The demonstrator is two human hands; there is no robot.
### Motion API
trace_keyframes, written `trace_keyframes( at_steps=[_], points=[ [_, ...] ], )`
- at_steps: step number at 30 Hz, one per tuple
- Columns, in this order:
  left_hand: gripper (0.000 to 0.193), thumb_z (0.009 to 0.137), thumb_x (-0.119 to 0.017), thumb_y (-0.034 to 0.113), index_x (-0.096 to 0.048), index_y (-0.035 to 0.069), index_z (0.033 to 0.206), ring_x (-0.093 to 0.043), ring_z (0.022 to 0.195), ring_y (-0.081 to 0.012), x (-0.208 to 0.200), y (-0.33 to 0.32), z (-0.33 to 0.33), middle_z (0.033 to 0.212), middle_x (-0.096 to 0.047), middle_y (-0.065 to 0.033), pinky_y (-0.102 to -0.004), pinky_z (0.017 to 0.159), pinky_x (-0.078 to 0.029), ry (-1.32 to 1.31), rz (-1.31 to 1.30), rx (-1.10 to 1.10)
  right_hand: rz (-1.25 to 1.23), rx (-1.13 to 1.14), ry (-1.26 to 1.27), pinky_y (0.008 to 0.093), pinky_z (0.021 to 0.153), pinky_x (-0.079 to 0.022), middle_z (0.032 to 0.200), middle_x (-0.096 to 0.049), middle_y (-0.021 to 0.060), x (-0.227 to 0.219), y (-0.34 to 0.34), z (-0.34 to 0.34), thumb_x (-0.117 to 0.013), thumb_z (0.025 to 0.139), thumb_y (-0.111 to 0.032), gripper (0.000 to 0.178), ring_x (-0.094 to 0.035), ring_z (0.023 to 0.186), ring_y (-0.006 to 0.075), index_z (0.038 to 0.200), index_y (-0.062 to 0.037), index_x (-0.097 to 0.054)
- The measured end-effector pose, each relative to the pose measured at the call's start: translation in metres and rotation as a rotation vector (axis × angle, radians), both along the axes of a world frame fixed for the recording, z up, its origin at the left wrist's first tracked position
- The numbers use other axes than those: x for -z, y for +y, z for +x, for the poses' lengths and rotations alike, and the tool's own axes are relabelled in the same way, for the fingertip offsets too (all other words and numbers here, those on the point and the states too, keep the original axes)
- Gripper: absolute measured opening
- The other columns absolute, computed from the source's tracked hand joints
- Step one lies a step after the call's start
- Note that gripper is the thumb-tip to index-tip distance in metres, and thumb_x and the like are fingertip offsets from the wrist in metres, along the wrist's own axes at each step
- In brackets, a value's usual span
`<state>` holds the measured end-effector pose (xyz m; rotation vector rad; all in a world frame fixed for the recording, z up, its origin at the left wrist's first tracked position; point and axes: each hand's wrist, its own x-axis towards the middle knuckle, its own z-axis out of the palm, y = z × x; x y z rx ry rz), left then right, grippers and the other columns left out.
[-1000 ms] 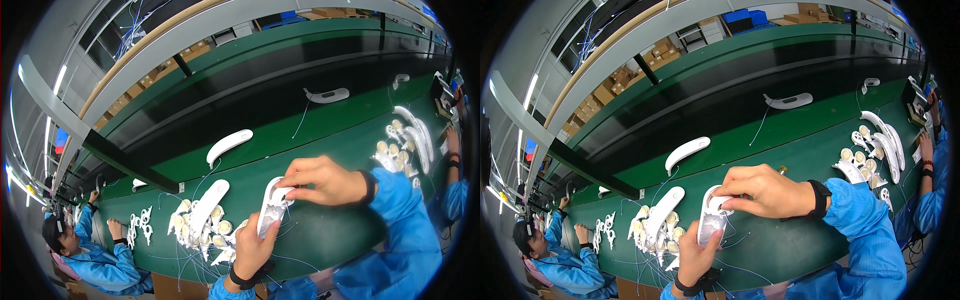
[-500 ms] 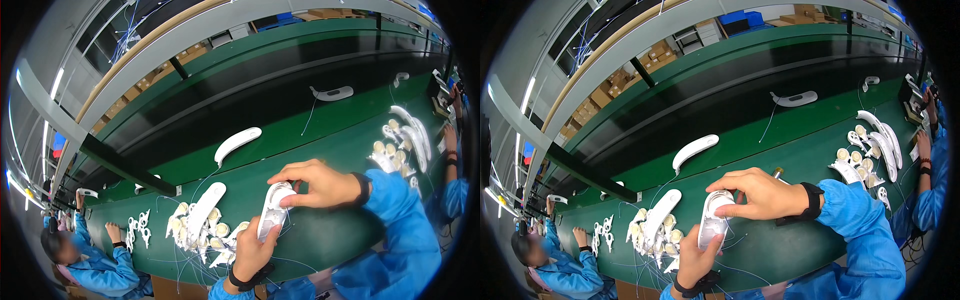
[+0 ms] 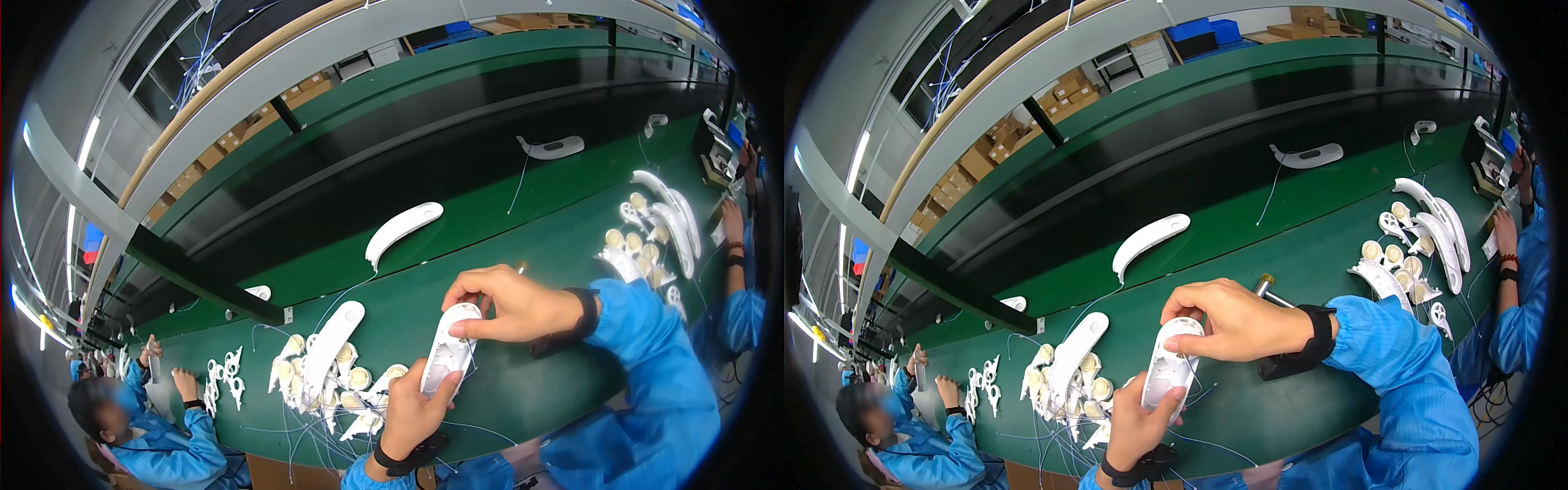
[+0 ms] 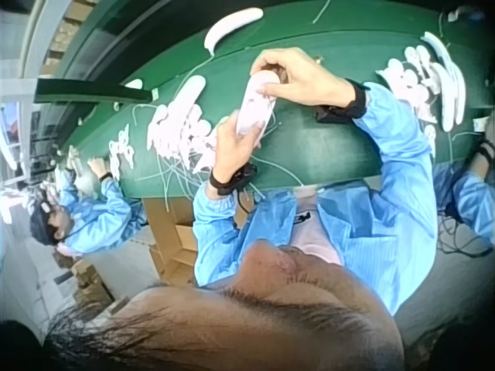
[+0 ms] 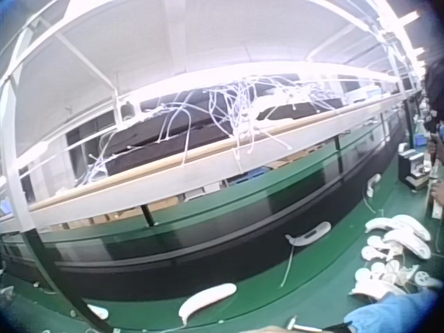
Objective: Assembling components into white plastic housings and using a small hammer to tap parts into place.
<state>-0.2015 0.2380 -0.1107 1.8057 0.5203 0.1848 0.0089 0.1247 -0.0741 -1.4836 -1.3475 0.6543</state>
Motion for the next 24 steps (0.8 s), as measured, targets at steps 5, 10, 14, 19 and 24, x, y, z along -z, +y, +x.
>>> trace_keyframes(
  at_steps=[5,10,14,19,24],
  points=[
    [0.060,0.090,-0.077,0.020,-0.048,-0.008,0.135,-0.072,0.082,-0.0246,0.013,0.003,0.011,0.097,-0.071,-0.0164,-0.0378,0.064,-0.057,-0.125,0.250,0.083,-0.096,0.063,0.122,0.0288,0.063,-0.054,0.088,-0.073,0.0127,0.028,-0.004,0.017,-0.076,0.091,-0.026,0.036,-0.070,0.076,0.0174,0.105,0.0051,-0.067],
    [0.092,0.081,-0.080,0.021,-0.029,0.001,0.156,-0.069,0.085,-0.0391,0.013,-0.009,0.042,0.104,-0.064,-0.0222,-0.0465,0.068,-0.056,-0.028,0.571,0.243,-0.348,0.220,0.055,0.0342,0.067,-0.056,0.096,-0.073,0.0151,0.050,-0.027,0.033,-0.074,0.091,-0.035,0.042,-0.072,0.077,0.0211,0.107,0.0040,-0.068],
    [0.092,0.078,-0.079,0.018,-0.033,0.011,0.158,-0.066,0.076,-0.0442,0.033,-0.005,0.059,0.103,-0.060,-0.0233,-0.0499,0.067,-0.056,0.057,0.766,0.284,-0.255,0.424,-0.545,0.0423,0.077,-0.055,0.100,-0.065,0.0150,0.048,-0.090,0.039,-0.077,0.086,-0.041,0.054,-0.068,0.090,0.0315,0.117,0.0009,-0.064],
    [0.080,0.084,-0.068,0.026,-0.036,0.020,0.157,-0.067,0.078,-0.0495,0.039,0.007,0.075,0.096,-0.063,-0.0300,-0.0543,0.073,-0.056,0.303,0.839,0.374,-0.547,0.471,-0.946,0.0455,0.071,-0.053,0.090,-0.062,0.0155,0.087,-0.170,0.018,-0.073,0.088,-0.033,0.040,-0.066,0.083,0.0339,0.101,0.0031,-0.059],
    [0.079,0.084,-0.069,0.026,-0.038,0.018,0.156,-0.066,0.076,-0.0502,0.042,0.014,0.077,0.090,-0.064,-0.0315,-0.0544,0.072,-0.055,0.271,0.813,0.407,-0.472,0.557,-0.656,0.0455,0.063,-0.051,0.082,-0.063,0.0156,0.080,-0.185,-0.003,-0.061,0.098,-0.017,0.021,-0.064,0.069,0.0335,0.105,0.0015,-0.056]
  ],
)
